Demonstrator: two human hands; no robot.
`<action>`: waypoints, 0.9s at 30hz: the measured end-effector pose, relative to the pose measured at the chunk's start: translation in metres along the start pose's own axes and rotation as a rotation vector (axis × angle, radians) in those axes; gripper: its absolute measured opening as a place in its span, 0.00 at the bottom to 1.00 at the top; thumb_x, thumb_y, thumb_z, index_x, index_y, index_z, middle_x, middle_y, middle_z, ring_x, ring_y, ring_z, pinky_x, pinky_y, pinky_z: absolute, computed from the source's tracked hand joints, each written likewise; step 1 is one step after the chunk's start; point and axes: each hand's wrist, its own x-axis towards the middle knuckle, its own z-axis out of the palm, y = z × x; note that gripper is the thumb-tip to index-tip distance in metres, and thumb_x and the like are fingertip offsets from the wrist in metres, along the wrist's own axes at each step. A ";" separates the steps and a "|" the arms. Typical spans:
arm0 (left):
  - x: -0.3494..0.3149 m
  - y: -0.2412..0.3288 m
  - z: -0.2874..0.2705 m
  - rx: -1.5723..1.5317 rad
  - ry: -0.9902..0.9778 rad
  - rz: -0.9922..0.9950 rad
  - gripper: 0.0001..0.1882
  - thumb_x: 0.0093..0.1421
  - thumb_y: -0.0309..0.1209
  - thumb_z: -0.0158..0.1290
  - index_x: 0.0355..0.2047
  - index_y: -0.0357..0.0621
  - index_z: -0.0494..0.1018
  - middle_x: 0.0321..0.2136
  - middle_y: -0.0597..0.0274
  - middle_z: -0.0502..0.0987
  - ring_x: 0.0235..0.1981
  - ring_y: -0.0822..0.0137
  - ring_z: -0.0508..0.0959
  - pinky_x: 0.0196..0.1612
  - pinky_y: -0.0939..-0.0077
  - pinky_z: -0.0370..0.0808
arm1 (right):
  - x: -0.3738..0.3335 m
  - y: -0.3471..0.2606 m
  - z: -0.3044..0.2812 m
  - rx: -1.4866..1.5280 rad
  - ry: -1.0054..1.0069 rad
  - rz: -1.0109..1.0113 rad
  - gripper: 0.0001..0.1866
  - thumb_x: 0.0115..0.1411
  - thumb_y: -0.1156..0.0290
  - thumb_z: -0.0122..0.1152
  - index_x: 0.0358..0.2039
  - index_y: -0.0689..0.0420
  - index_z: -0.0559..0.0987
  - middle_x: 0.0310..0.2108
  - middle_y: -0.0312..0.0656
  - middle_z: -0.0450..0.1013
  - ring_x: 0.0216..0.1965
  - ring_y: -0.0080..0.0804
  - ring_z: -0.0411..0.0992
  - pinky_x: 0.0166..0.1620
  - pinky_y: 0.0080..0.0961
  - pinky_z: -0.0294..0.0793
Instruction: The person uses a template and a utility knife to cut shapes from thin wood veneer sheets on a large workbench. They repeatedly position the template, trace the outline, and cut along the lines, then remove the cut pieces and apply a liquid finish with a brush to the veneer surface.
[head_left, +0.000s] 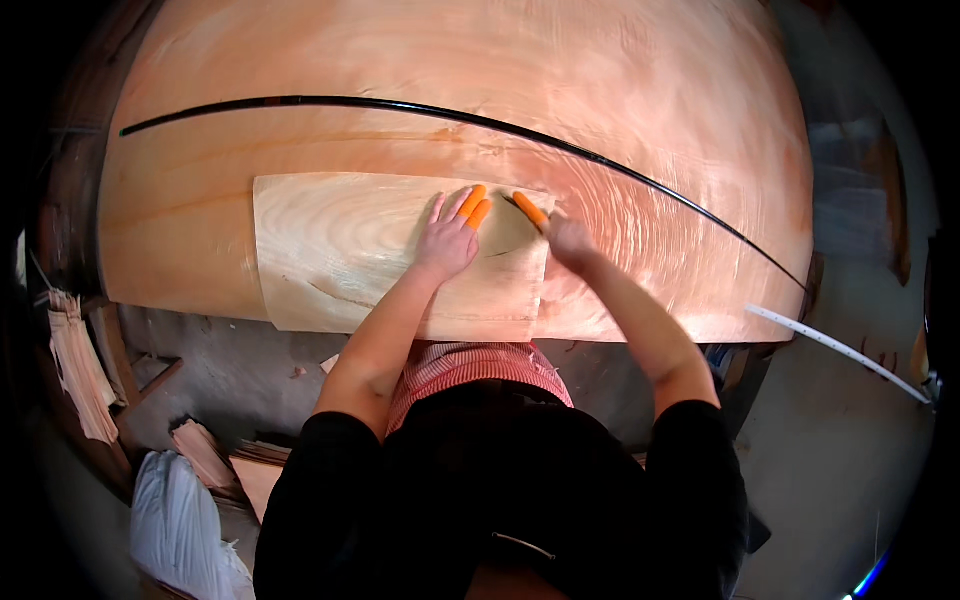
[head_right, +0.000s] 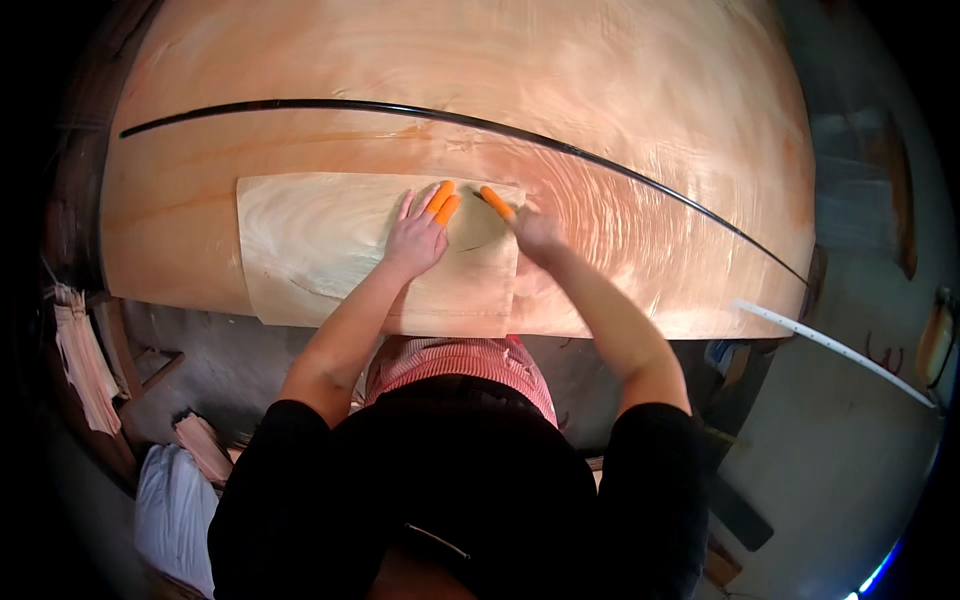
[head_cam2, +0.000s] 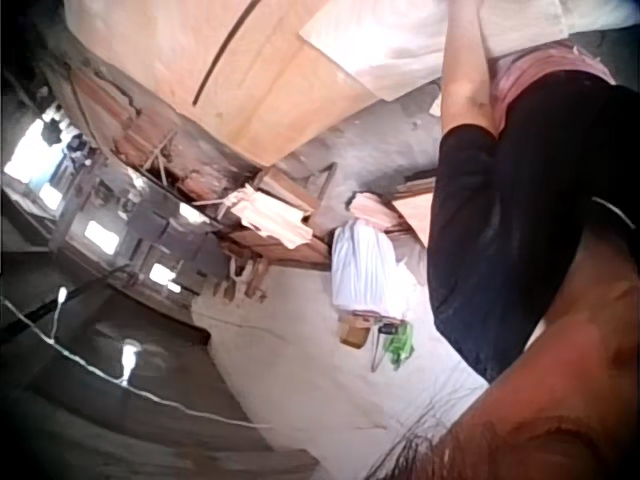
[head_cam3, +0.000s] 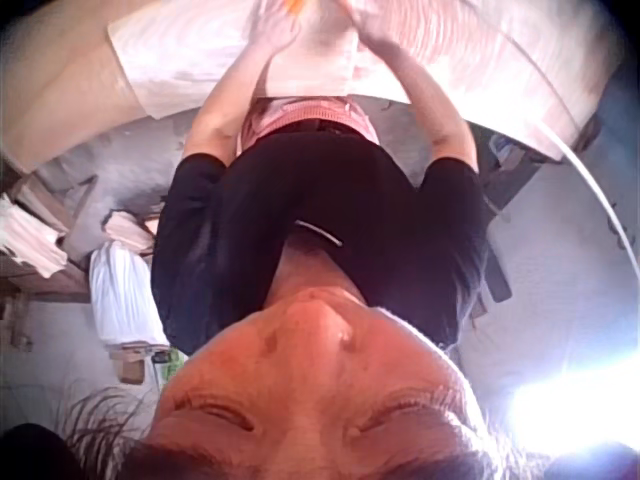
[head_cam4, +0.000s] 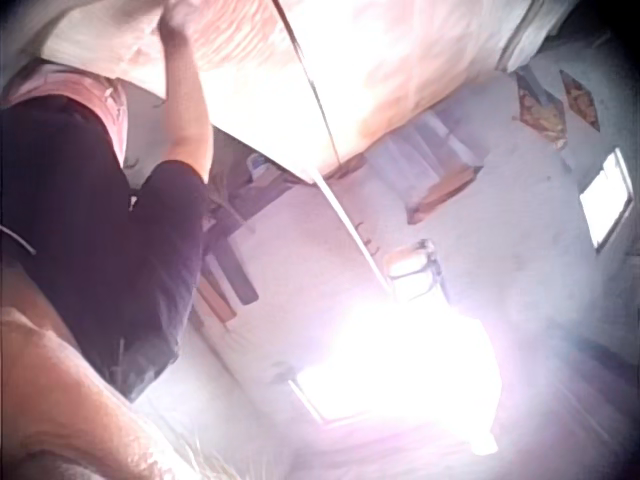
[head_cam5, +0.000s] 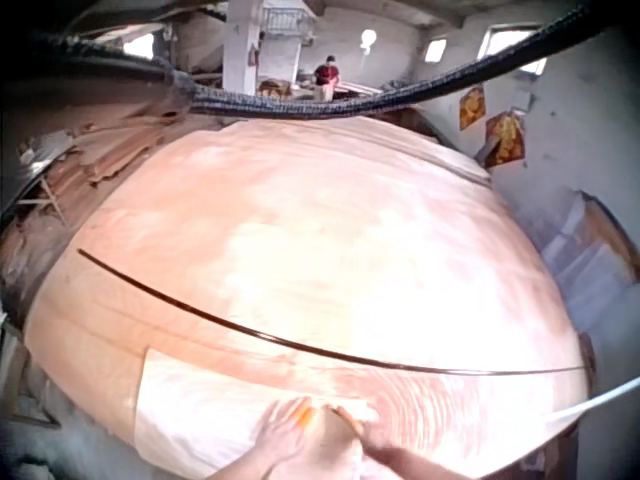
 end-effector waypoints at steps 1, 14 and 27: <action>0.000 -0.002 0.001 0.011 0.003 -0.001 0.24 0.48 0.31 0.43 0.48 0.45 0.62 0.50 0.59 0.60 0.54 0.66 0.57 0.56 0.58 0.48 | -0.013 -0.012 0.007 0.355 0.070 0.160 0.15 0.52 0.69 0.44 0.41 0.59 0.66 0.28 0.52 0.70 0.29 0.46 0.70 0.31 0.36 0.69; 0.008 0.007 -0.001 0.081 -0.079 -0.001 0.24 0.49 0.33 0.42 0.49 0.45 0.61 0.52 0.59 0.58 0.55 0.65 0.55 0.57 0.57 0.46 | -0.092 -0.063 0.054 0.905 0.147 0.529 0.16 0.56 0.63 0.40 0.37 0.61 0.68 0.21 0.54 0.70 0.26 0.49 0.69 0.30 0.37 0.67; 0.005 0.000 -0.002 -0.109 0.004 0.178 0.18 0.48 0.24 0.46 0.43 0.43 0.67 0.45 0.56 0.66 0.49 0.59 0.64 0.52 0.66 0.59 | 0.016 0.013 0.003 1.019 0.670 0.359 0.14 0.48 0.74 0.54 0.37 0.60 0.72 0.30 0.48 0.67 0.31 0.41 0.68 0.34 0.26 0.67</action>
